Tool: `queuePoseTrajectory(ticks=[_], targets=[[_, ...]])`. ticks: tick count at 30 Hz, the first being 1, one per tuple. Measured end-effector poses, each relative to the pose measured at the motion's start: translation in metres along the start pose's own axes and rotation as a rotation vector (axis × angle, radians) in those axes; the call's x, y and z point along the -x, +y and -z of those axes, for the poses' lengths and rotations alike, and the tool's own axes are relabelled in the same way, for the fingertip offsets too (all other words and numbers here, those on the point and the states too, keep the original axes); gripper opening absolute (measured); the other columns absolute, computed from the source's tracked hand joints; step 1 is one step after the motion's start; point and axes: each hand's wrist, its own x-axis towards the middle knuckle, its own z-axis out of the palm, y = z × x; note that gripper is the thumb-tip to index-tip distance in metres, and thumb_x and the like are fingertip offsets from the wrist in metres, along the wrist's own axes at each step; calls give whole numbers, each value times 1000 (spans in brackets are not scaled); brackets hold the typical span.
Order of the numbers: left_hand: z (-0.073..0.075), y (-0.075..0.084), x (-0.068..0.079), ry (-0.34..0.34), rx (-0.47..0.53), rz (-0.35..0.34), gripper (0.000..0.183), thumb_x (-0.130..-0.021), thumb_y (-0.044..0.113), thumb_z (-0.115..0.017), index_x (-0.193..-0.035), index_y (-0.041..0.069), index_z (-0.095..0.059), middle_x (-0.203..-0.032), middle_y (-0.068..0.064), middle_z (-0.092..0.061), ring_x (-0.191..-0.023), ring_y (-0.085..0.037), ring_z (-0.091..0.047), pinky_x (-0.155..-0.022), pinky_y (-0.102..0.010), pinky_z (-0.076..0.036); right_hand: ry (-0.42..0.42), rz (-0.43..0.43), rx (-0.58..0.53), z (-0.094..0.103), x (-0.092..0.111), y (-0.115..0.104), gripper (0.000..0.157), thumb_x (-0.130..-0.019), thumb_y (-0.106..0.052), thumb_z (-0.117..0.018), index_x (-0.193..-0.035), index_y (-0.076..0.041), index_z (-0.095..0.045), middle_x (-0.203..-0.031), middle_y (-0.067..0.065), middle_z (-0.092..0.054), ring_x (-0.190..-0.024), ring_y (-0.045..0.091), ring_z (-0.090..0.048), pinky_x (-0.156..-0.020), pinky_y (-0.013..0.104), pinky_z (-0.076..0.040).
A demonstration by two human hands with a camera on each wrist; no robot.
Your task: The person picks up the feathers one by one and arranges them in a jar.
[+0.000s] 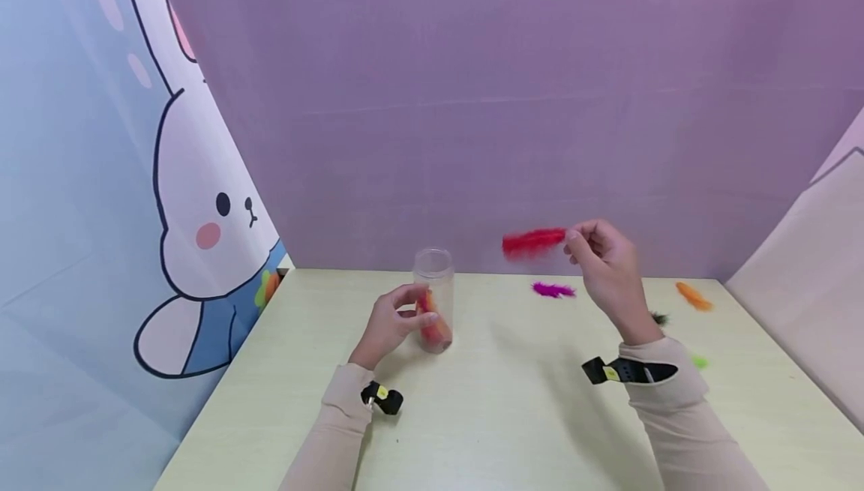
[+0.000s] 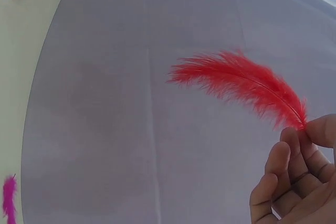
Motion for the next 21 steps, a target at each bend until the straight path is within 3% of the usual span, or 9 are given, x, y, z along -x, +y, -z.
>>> queuePoseTrajectory(ticks=[6,11,15,21], targets=[[-1,0,-1,3,-1,9,56,-79,20,-90,-130,11,-68,-125,-10,-71,-117,-26,-64,-102,-51,-57,-43,41,-46,-11,-7,-11,24,-106,-21,-56,-105,2,-62,-89,8,-65,-78,16,-62,-70,20,-55],[-2,1,-2,4,3,21,57,-79,19,-90,-131,9,-67,-126,-11,-71,-118,-27,-64,-102,-50,-56,-90,69,-68,-22,-14,-17,23,-107,-21,-54,-107,1,-60,-90,10,-63,-79,13,-61,-71,19,-55],[-3,0,-3,9,2,24,60,-79,20,-90,-132,7,-66,-126,-10,-71,-118,-26,-64,-103,-51,-56,-112,79,-88,-30,-19,-22,21,-107,-19,-54,-107,1,-60,-91,13,-64,-82,20,-62,-73,17,-54],[-4,2,-4,18,5,19,56,-78,19,-90,-129,14,-69,-126,-9,-71,-117,-25,-65,-101,-49,-57,-139,77,-99,-38,-24,-31,20,-106,-19,-55,-107,0,-60,-93,15,-66,-83,23,-61,-72,21,-54]])
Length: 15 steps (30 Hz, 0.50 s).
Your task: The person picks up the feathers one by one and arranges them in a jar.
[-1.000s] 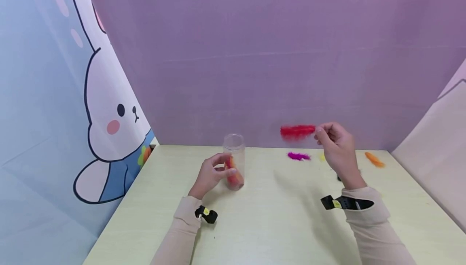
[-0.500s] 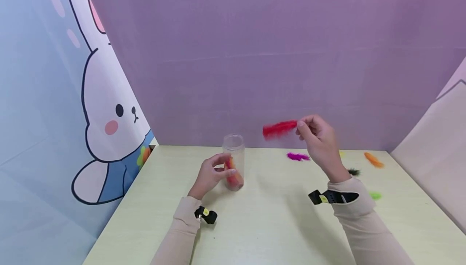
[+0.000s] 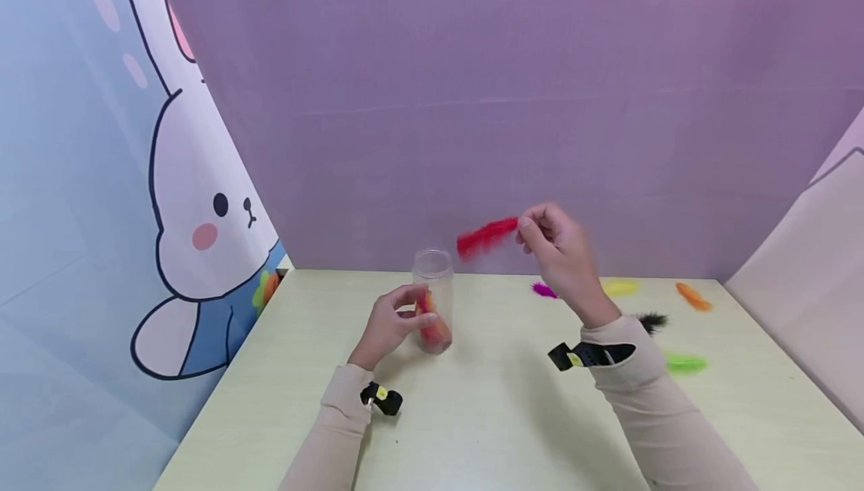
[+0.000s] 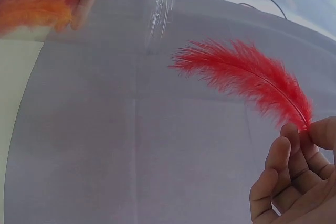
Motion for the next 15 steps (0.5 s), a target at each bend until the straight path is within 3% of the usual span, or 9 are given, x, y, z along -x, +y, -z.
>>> queuePoseTrajectory(ticks=[15], targets=[[4,-2,2,-10,18,1,56,-80,17,-89,-131,8,-68,-125,-10,-71,-116,-25,-64,-102,-49,-57,-56,-11,35,-26,-8,-15,22,-107,-24,-55,-105,-4,-62,-92,13,-68,-82,22,-60,-71,21,-51]])
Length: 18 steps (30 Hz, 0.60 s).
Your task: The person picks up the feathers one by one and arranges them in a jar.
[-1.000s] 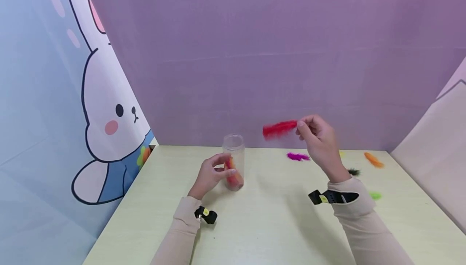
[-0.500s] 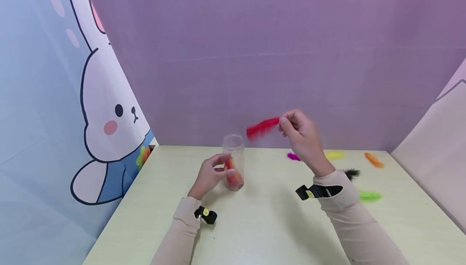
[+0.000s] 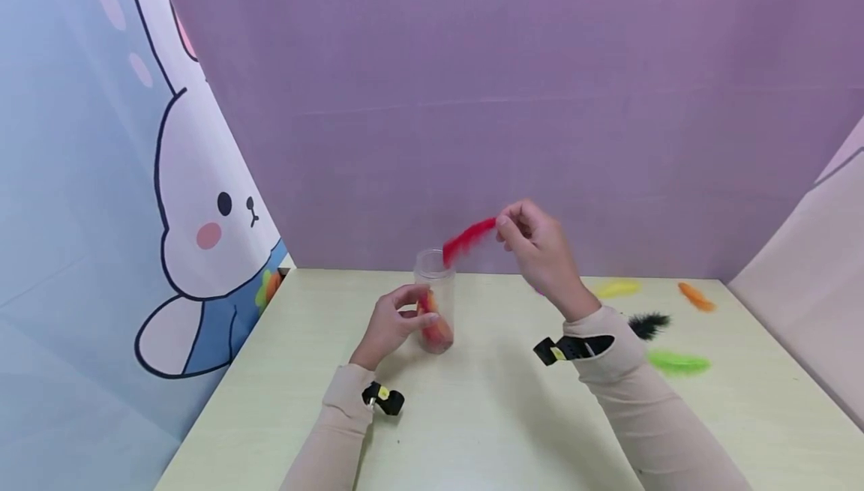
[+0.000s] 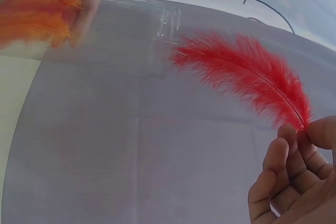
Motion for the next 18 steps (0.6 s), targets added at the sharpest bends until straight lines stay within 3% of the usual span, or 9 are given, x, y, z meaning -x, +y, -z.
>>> queuePoseTrajectory(ticks=[8,18], targets=[[-3,2,0,-10,-2,-11,57,-78,19,-90,-130,10,-69,-125,-9,-71,-115,-24,-64,-99,-44,-59,-53,14,91,-7,-4,1,13,-105,-19,-57,-104,-7,-63,-87,9,-67,-74,21,-56,-61,25,-46],[-7,0,-2,-14,-13,6,59,-80,22,-89,-133,9,-66,-128,-8,-70,-117,-24,-63,-101,-42,-58,-108,-16,199,-14,-7,0,13,-103,-21,-60,-103,-10,-67,-78,5,-60,-66,21,-50,-59,29,-43]])
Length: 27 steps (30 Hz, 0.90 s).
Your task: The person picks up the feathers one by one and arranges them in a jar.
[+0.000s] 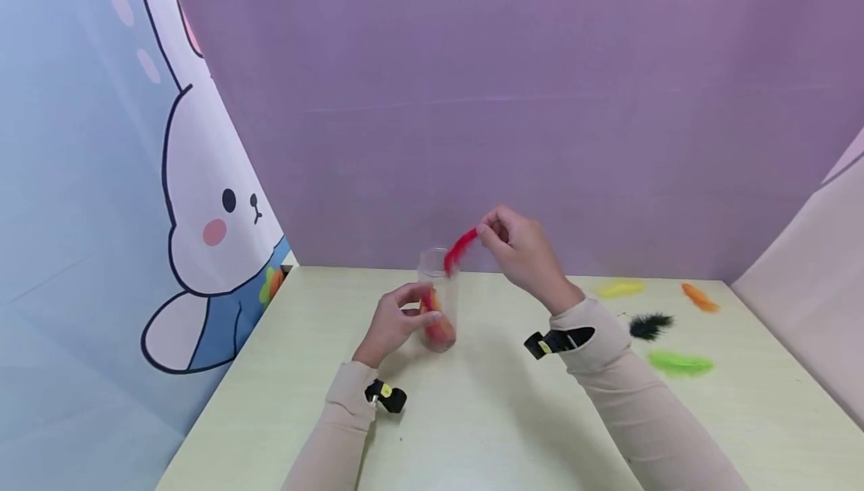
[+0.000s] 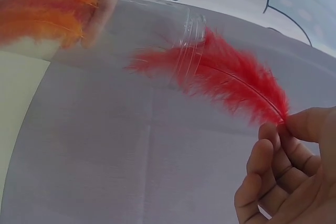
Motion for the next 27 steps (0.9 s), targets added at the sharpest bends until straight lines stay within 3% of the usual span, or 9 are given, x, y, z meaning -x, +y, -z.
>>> queuePoseTrajectory(ticks=[9,18,27], targets=[[0,1,-1,14,-11,-6,54,-79,25,-90,-129,18,-70,-126,-5,-71,-116,-22,-64,-98,-37,-60,-40,-12,72,-8,-6,-1,14,-100,-22,-64,-96,-10,-70,-79,3,-67,-69,18,-55,-64,31,-47],[1,1,0,10,-18,-1,58,-80,26,-89,-132,13,-68,-126,-4,-71,-116,-22,-64,-99,-38,-59,-64,-26,126,-18,-9,-1,14,-98,-22,-65,-94,-11,-73,-81,2,-71,-73,17,-60,-68,30,-49],[2,2,1,7,-13,16,62,-80,27,-89,-134,10,-66,-131,-7,-69,-121,-26,-63,-103,-44,-57,-77,-64,92,-26,-7,2,17,-99,-27,-66,-97,-11,-72,-82,2,-71,-72,16,-61,-65,30,-51]])
